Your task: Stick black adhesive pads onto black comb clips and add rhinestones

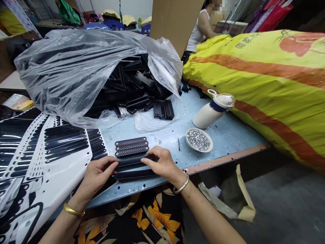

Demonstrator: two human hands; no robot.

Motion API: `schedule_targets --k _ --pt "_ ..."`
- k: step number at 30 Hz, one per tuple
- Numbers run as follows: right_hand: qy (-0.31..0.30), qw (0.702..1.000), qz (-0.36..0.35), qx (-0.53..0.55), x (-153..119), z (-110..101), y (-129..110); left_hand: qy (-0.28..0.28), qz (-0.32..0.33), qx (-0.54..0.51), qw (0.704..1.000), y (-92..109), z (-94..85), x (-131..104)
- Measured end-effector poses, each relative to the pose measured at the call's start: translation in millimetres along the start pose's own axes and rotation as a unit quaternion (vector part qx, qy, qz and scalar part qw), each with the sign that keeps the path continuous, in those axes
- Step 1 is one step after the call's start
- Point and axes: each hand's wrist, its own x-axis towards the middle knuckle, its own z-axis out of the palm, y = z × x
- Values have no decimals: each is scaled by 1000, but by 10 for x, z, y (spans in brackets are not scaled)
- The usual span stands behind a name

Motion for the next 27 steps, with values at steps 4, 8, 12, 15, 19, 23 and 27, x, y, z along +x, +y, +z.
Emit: schedule_targets --k 4,8,12,15,19,23,27 --pt "-3 1000 -6 -14 31 90 -16 -2 38 18 999 2 4 -2" --pt "-20 1000 18 4 50 110 -16 -10 66 32 997 8 -7 8" --pt "-13 1000 15 -16 43 157 5 -10 75 37 996 11 -18 13" --pt "19 998 7 -66 33 209 26 -12 81 48 995 9 -17 11" --pt "32 997 9 -74 33 211 -4 -7 90 62 994 1 -5 9" --pt "-5 1000 6 -25 36 163 -101 -2 97 68 993 7 -1 9" --pt "-57 998 2 -37 38 199 -159 -8 96 61 994 5 -5 11"
